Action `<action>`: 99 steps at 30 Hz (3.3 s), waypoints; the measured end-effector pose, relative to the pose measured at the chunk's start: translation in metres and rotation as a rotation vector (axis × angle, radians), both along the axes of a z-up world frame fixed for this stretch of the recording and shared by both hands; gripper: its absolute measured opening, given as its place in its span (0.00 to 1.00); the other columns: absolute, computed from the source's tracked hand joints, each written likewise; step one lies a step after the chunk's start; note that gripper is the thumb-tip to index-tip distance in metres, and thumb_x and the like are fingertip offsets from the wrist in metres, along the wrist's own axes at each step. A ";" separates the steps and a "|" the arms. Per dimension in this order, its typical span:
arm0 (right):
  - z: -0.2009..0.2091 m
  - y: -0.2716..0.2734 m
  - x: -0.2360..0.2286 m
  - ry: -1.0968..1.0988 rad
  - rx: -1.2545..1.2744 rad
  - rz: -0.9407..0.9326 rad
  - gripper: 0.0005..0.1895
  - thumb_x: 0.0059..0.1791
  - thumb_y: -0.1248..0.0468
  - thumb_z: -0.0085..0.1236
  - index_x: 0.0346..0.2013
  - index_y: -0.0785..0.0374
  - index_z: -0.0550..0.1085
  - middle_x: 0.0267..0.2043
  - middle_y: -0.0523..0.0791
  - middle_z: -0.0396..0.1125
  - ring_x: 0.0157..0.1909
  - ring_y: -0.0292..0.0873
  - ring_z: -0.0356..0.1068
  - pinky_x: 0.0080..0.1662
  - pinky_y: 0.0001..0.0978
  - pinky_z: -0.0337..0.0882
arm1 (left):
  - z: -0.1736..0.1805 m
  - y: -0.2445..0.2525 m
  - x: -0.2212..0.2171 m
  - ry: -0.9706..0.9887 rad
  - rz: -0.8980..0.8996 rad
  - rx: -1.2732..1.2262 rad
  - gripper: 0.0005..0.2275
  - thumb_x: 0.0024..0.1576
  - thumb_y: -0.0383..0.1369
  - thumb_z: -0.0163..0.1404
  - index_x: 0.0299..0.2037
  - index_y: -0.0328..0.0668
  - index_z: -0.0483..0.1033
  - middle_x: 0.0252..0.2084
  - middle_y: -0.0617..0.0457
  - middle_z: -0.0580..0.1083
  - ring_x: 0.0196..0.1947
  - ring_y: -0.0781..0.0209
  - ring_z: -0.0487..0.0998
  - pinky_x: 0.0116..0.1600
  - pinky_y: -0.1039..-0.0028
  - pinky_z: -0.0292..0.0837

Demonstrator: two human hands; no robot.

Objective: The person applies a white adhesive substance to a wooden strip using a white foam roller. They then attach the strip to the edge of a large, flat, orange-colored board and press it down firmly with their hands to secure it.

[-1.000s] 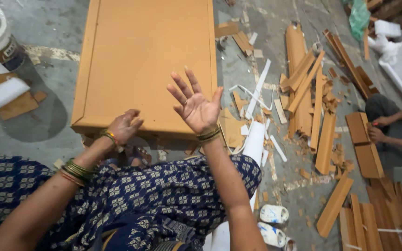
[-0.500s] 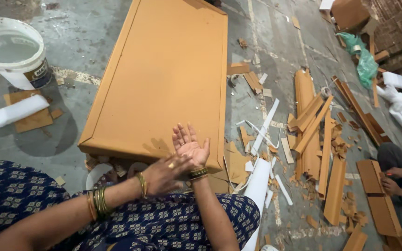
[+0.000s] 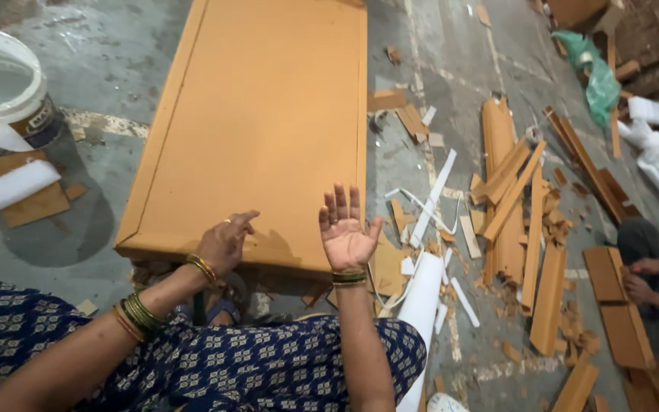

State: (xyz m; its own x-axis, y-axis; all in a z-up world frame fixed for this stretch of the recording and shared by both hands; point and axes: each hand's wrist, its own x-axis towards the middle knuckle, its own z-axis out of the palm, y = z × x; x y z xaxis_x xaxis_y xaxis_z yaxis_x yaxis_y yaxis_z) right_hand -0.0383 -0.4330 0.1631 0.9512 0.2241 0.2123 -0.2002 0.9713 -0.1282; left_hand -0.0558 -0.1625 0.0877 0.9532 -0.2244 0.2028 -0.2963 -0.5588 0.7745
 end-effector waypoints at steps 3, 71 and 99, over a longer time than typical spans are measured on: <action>-0.008 0.006 -0.001 0.055 -0.050 0.023 0.42 0.56 0.34 0.36 0.73 0.61 0.60 0.76 0.55 0.52 0.76 0.59 0.54 0.71 0.55 0.57 | 0.011 0.009 -0.005 -0.035 0.006 0.051 0.23 0.57 0.23 0.42 0.65 0.49 0.65 0.47 0.52 0.78 0.47 0.48 0.78 0.51 0.55 0.73; -0.077 0.033 0.002 0.475 -0.567 -0.055 0.16 0.53 0.61 0.57 0.56 0.59 0.72 0.49 0.45 0.73 0.47 0.44 0.74 0.47 0.38 0.76 | 0.021 0.003 -0.017 -0.238 -0.158 -0.055 0.10 0.63 0.30 0.45 0.48 0.44 0.80 0.38 0.52 0.80 0.29 0.55 0.81 0.35 0.66 0.77; -0.071 0.034 0.003 0.453 -0.574 -0.052 0.15 0.53 0.60 0.57 0.54 0.61 0.74 0.47 0.45 0.73 0.46 0.44 0.73 0.46 0.38 0.75 | -0.028 -0.027 -0.056 -0.303 -0.521 0.179 0.15 0.42 0.28 0.50 0.41 0.48 0.81 0.48 0.42 0.75 0.50 0.42 0.77 0.50 0.57 0.75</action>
State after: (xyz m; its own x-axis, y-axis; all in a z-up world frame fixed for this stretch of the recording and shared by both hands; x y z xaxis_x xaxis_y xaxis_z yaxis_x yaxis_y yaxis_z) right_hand -0.0351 -0.3986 0.0920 0.9302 0.1337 -0.3420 -0.3098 0.7856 -0.5356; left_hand -0.1121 -0.1891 0.0602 0.6157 -0.6995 0.3627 -0.7563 -0.3955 0.5212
